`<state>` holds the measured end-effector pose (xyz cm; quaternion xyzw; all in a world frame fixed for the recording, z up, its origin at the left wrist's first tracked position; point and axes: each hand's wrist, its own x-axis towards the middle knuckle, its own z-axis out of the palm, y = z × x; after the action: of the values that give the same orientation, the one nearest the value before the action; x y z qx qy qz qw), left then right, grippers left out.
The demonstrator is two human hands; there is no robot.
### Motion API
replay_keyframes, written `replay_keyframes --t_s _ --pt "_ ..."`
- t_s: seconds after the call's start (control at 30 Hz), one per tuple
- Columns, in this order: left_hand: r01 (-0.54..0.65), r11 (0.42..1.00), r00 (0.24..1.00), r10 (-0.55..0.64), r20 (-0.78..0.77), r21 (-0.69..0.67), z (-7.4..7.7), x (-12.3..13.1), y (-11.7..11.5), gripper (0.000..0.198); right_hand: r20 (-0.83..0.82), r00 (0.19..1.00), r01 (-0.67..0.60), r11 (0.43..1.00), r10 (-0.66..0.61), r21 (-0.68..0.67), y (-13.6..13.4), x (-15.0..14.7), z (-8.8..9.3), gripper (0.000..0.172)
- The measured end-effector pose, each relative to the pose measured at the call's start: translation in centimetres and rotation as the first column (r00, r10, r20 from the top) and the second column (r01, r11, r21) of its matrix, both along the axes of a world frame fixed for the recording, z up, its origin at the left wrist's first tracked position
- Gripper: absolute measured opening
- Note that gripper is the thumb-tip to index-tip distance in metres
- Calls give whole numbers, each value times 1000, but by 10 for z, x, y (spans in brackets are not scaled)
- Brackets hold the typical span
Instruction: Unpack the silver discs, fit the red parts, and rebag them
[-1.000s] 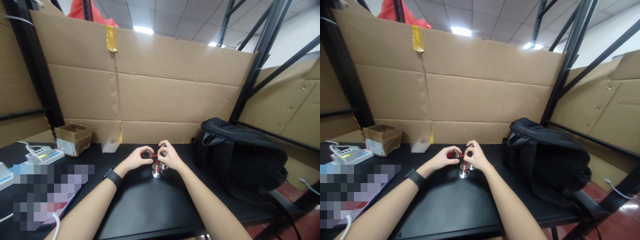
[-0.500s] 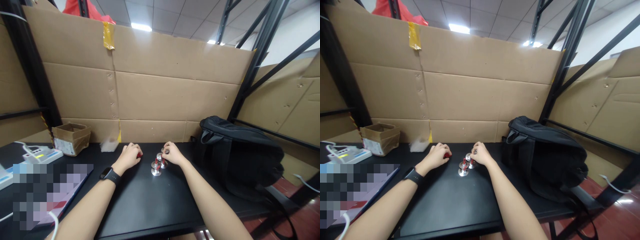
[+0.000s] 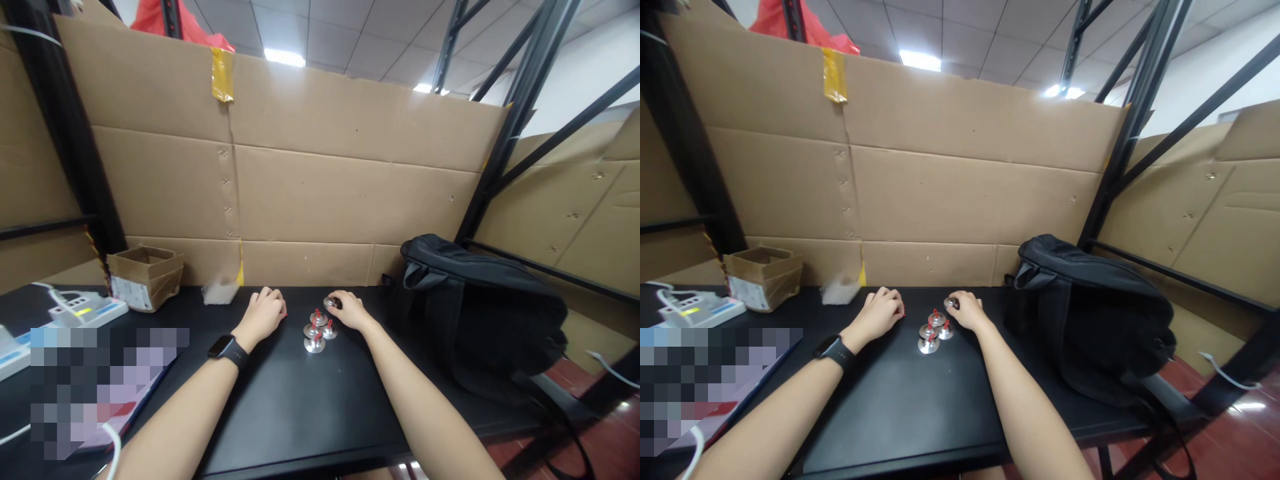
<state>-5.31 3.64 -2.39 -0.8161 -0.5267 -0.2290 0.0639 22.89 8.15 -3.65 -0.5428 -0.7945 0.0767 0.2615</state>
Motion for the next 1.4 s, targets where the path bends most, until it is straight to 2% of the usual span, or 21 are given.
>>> replay_keyframes --t_s 0.3,0.6,1.0,1.23,1.4 --pt "24 999 993 -27 114 35 12 7 -5 17 -3 1000 24 1000 -24 15 4 -2 -1 25" --pt "54 998 982 -46 184 -39 1 5 6 20 -30 1000 10 1000 -10 14 5 -3 -1 25" --pt "28 998 981 -17 192 -52 -2 8 6 23 -29 1000 2 999 -1 43 8 -2 -3 25" --pt "28 998 983 -18 185 -55 -3 8 6 15 -66 998 -3 999 6 39 10 -1 -5 25" --pt "39 998 984 -28 178 -56 -3 7 6 17 -79 997 -10 999 13 31 10 -2 -5 26"
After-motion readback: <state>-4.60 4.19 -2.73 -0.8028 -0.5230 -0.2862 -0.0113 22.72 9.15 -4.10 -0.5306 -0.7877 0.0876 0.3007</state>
